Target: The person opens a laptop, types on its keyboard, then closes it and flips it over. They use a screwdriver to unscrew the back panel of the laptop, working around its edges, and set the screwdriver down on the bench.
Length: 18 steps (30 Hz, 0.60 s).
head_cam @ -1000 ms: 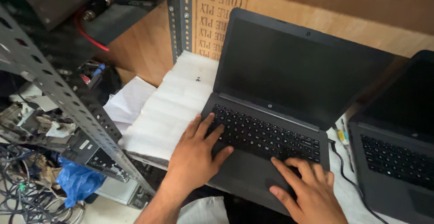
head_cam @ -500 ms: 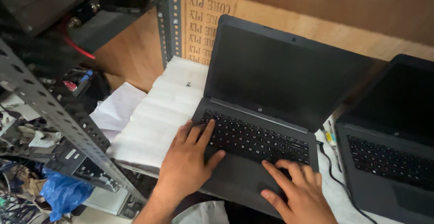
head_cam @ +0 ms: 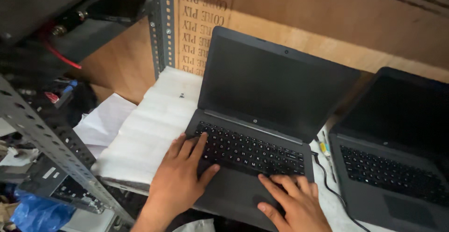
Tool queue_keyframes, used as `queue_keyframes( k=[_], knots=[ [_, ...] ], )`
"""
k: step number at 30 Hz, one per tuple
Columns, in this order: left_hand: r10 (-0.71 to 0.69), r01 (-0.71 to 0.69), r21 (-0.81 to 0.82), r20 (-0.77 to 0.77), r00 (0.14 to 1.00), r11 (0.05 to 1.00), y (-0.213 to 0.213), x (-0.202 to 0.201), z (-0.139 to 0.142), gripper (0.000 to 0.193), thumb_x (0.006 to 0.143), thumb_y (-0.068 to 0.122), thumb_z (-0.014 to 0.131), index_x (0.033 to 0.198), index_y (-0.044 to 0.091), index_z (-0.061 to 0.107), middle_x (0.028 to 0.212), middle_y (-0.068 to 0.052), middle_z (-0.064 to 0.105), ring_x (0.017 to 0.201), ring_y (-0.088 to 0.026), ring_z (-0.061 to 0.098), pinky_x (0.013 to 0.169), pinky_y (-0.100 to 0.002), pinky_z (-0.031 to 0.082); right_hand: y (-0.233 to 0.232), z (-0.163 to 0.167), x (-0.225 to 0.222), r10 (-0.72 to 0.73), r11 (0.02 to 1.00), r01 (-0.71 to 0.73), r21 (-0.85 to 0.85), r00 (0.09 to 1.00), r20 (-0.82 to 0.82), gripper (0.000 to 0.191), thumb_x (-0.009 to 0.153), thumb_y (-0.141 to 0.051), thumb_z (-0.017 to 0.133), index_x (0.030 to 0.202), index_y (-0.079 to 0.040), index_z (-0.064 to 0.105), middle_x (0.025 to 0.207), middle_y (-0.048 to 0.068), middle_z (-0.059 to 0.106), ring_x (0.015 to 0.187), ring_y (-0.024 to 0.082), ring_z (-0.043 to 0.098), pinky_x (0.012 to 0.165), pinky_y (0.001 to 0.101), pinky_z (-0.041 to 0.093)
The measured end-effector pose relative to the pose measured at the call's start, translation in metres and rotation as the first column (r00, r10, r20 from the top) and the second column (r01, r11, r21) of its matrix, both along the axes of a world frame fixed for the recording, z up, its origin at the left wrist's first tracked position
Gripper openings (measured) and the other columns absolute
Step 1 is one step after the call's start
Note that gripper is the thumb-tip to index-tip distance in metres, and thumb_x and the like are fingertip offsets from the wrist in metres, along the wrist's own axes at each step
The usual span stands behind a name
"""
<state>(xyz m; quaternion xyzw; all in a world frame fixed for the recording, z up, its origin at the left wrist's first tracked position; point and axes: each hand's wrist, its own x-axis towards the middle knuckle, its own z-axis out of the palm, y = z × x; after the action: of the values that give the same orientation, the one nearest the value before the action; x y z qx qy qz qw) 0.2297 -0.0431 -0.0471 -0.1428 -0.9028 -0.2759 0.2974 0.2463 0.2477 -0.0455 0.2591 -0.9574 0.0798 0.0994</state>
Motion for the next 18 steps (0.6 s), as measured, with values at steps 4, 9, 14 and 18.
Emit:
queue_keyframes(
  k=[4, 9, 14, 18],
  knots=[
    [0.015, -0.015, -0.008, 0.021, 1.000, 1.000, 0.001, 0.000, -0.002, 0.068, 0.084, 0.042, 0.073, 0.135, 0.000, 0.058, 0.129, -0.020, 0.061, 0.130, -0.049, 0.047, 0.107, -0.051, 0.039, 0.003, -0.004, 0.001, -0.035, 0.999, 0.035, -0.006, 0.999, 0.036, 0.065, 0.085, -0.053, 0.067, 0.142, -0.024, 0.064, 0.138, 0.004, 0.056, 0.122, 0.027, 0.046, 0.096, 0.0425, 0.031],
    [0.020, -0.019, -0.027, 0.055, 0.998, 0.999, 0.000, -0.001, 0.000, 0.061, 0.083, 0.043, 0.073, 0.127, 0.002, 0.065, 0.128, -0.020, 0.060, 0.130, -0.048, 0.046, 0.106, -0.051, 0.040, 0.000, -0.002, 0.002, 0.000, 1.000, 0.000, -0.007, 1.000, -0.005, 0.067, 0.085, -0.053, 0.067, 0.144, -0.023, 0.061, 0.139, 0.007, 0.054, 0.124, 0.030, 0.044, 0.096, 0.0436, 0.029],
    [0.018, -0.019, -0.037, -0.041, 0.999, 0.999, -0.001, 0.002, -0.001, 0.061, 0.084, 0.043, 0.073, 0.127, 0.000, 0.065, 0.130, -0.022, 0.059, 0.129, -0.048, 0.048, 0.108, -0.052, 0.039, -0.006, 0.004, 0.005, -0.070, 0.998, 0.069, 0.011, 0.993, 0.092, 0.070, 0.084, -0.054, 0.066, 0.147, -0.024, 0.059, 0.139, 0.005, 0.054, 0.125, 0.029, 0.042, 0.098, 0.0447, 0.027],
    [0.016, -0.017, -0.038, -0.025, 1.000, 0.999, -0.003, 0.004, -0.002, 0.059, 0.085, 0.042, 0.072, 0.128, 0.002, 0.065, 0.130, -0.021, 0.059, 0.130, -0.048, 0.047, 0.108, -0.051, 0.039, -0.010, 0.006, 0.010, -0.098, 0.995, 0.097, 0.019, 0.987, 0.126, 0.071, 0.086, -0.057, 0.062, 0.149, -0.025, 0.057, 0.133, -0.002, 0.059, 0.120, 0.021, 0.045, 0.099, 0.0424, 0.028]
  ],
)
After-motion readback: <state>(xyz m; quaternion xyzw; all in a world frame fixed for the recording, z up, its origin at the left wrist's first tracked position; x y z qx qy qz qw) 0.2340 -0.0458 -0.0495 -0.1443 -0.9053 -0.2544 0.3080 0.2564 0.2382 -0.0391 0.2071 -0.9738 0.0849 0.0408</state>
